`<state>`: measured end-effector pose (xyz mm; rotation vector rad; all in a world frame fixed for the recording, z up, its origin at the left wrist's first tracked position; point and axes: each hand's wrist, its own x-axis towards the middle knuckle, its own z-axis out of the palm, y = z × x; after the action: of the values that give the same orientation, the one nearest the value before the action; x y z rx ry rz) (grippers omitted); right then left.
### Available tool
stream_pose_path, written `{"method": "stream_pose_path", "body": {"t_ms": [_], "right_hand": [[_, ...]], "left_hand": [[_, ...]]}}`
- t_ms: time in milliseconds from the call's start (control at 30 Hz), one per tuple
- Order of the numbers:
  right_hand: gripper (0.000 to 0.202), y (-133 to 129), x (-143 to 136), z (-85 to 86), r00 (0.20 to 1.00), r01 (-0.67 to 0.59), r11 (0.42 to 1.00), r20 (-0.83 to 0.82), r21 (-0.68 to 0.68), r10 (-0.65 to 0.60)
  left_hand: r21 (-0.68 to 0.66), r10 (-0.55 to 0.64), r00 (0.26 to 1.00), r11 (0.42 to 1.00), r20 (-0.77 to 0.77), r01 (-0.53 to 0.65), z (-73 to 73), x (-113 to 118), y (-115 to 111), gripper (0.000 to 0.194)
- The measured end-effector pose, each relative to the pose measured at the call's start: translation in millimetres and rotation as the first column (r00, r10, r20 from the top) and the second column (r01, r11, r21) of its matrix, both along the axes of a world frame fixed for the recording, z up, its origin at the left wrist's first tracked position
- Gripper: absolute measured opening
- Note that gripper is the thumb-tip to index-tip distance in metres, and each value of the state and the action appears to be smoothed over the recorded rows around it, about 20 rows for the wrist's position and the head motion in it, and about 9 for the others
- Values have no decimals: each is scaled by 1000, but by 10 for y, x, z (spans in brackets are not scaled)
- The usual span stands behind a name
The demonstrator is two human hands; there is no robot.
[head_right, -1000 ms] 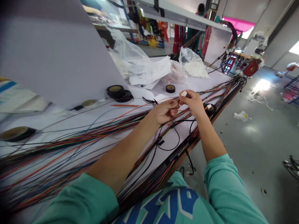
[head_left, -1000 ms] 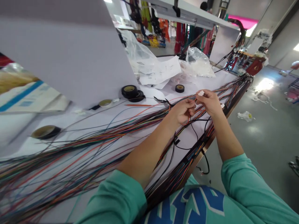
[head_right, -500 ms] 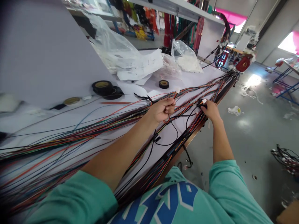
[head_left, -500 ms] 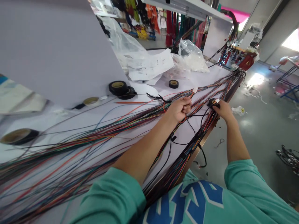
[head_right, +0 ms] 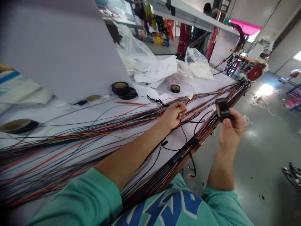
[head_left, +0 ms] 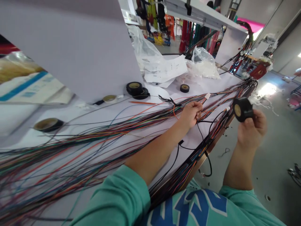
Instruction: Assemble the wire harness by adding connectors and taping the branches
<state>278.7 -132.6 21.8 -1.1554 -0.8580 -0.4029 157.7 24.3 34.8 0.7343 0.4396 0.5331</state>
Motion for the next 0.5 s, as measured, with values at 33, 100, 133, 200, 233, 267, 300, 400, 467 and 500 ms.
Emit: {"method": "stream_pose_path", "body": {"t_ms": [33, 100, 133, 200, 233, 267, 300, 400, 467, 500], "right_hand": [[21, 53, -146, 13, 998, -54, 997, 29, -48, 55], [18, 181, -354, 1, 987, -135, 963, 53, -232, 151], [17, 246, -412, -19, 980, -164, 936, 54, -310, 190], [17, 350, -452, -66, 971, -191, 898, 55, -395, 231], [17, 386, -447, -85, 971, -185, 896, 65, -405, 230], [17, 410, -435, -98, 974, -161, 899, 83, -407, 212], [17, 425, -420, -104, 977, -126, 903, 105, -412, 185], [16, 441, -391, -91, 978, -38, 897, 166, -440, 123], [16, 449, -388, -74, 977, -19, 886, 179, -464, 114], [16, 455, -389, -66, 978, -10, 879, 180, -477, 109]], "left_hand": [[-1, 8, 1000, 1000, 4, -8, 1, -3, -8, 18], [-3, 25, 1000, 1000, 10, -25, 2, -7, -23, 16], [-6, 38, 999, 999, 8, -38, 1, -6, -27, 16], [-20, 73, 997, 997, -10, -73, -1, 1, -32, 17], [-29, 87, 996, 996, -21, -87, -1, 7, -34, 17], [-37, 100, 995, 994, -27, -101, -1, 13, -36, 17], [-40, 109, 994, 993, -29, -110, -1, 19, -39, 17], [-22, 118, 993, 993, -23, -118, -1, 30, -59, 20], [4, 123, 992, 992, -20, -123, -4, 32, -75, 21], [20, 125, 992, 992, -16, -124, -6, 31, -82, 21]]}}
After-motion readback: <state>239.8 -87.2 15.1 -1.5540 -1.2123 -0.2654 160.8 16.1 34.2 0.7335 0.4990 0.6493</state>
